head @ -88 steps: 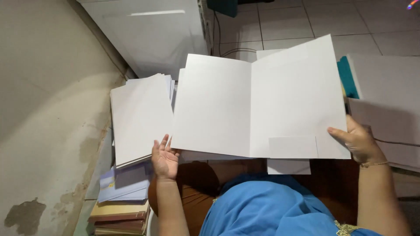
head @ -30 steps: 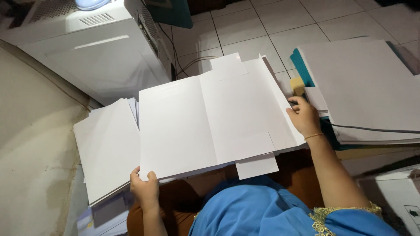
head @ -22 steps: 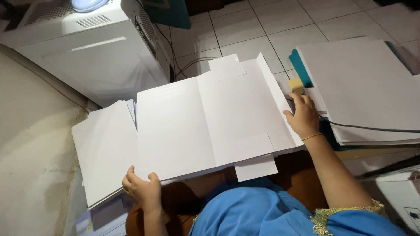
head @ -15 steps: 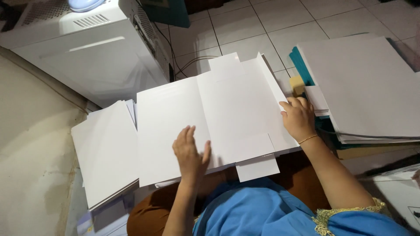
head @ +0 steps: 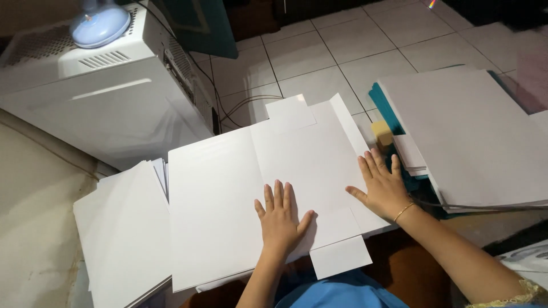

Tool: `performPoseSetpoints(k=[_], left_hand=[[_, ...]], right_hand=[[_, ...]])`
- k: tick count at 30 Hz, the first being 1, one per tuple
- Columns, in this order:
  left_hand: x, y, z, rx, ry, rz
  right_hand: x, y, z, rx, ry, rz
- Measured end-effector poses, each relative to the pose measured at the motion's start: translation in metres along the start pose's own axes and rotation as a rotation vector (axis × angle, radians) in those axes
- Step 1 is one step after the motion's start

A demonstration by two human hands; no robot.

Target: Manually aligning, smoothing, and stacking large white paper sheets or folders on the floor.

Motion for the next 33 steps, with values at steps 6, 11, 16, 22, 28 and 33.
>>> performPoseSetpoints(k=[6, 11, 16, 22, 28, 33], left_hand=[[-0.022, 0.038, 0.025, 0.178, 0.061, 0.105], [-0.024, 0.043, 0.028, 0.215, 0.064, 0.083], [-0.033, 0.042, 0.029, 0.325, 0.054, -0.018], [-0.025, 0.025, 0.021, 0.308, 0.055, -0.093], [-0.024, 0.023, 0.017, 0.262, 0.044, -0.095], [-0.03, 0.026, 0.018, 0.276, 0.104, -0.126]], right_hand=[[-0.01, 0.001, 0.106, 0.063, -0.003, 0.403], [-0.018, -0.035, 0.189, 0.079, 0.035, 0.484], [-0.023, -0.05, 0.225, 0.09, 0.101, 0.543], [-0.017, -0.038, 0.169, 0.089, 0.032, 0.545], [-0.013, -0.004, 0.059, 0.076, -0.025, 0.417], [-0.005, 0.034, -0.005, 0.093, -0.209, 0.396]])
Point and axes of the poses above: each hand's wrist, its own z-axis towards the middle knuckle, its own y-axis out of the palm, x = y × z, the point moved 4 cm from there along z, towards the middle knuckle, and after that the axes turned 10 degrees about -x, right-handed, at the moved point
